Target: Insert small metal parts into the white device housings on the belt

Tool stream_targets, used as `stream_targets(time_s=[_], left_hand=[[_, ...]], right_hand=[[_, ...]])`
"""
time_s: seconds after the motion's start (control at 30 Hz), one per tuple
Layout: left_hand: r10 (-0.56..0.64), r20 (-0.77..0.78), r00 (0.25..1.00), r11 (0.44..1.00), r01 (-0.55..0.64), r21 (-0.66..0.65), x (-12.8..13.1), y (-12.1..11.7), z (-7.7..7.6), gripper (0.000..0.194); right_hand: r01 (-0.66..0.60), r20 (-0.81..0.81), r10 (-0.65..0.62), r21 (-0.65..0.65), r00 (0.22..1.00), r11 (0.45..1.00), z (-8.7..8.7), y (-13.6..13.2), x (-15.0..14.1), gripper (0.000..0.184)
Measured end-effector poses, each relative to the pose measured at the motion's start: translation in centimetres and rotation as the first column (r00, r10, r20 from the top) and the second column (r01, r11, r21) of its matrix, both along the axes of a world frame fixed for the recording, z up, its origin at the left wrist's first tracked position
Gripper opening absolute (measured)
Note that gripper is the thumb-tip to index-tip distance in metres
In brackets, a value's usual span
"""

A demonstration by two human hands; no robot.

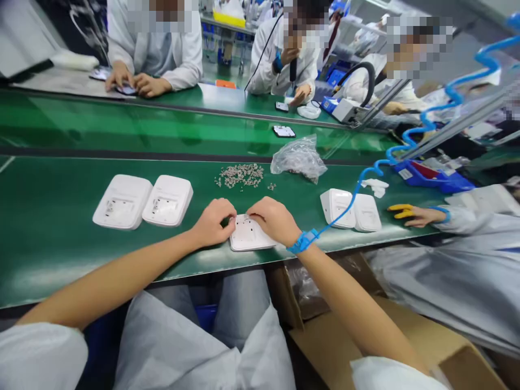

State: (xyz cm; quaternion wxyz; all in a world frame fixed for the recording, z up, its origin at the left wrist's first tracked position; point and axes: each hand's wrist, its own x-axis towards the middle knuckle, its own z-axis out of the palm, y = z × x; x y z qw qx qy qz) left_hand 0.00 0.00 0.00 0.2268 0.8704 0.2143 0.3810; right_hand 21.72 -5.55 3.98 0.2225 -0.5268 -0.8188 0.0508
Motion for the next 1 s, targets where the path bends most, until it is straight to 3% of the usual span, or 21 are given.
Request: stream_targets(time_s=[0.13,0.3,0.47,0.77,1.0], left_hand=[[0.008,-0.013,1.0,0.972,-0.011,-0.236,0.1,0.6,-0.1,0.009],[-0.063,-0.18,0.982,0.968,0.017,-0.249,0.3,0.7,0.1,0.005],[-0.075,-0.253,0.965,0.965,0.006,-0.262,0.4,0.8,0.4,0.008],[0.029,-0.315,0.949,0.96,-0.114,-0.256,1.5,0.5,0.6,0.016],[0.024,-0.29,0.957,0.956,-0.107,-0.274,1.5,0.4,0.7,0.02]], right_hand=[[-0.147,0.023,0.147,0.026,0.989,0.989,-0.1,-0.1,-0.3,0.022],[-0.242,0.124,0.233,0.062,0.965,0.968,-0.5,-0.3,-0.3,0.025],[-0.215,0.183,0.189,0.137,0.965,0.967,-1.4,-0.5,-0.3,0.021],[-0.151,0.095,0.141,0.105,0.985,0.983,-1.4,-0.4,-0.9,0.017],[-0.091,0.071,0.077,0.228,0.994,0.969,-1.9,-2.3,-1.0,0.017]])
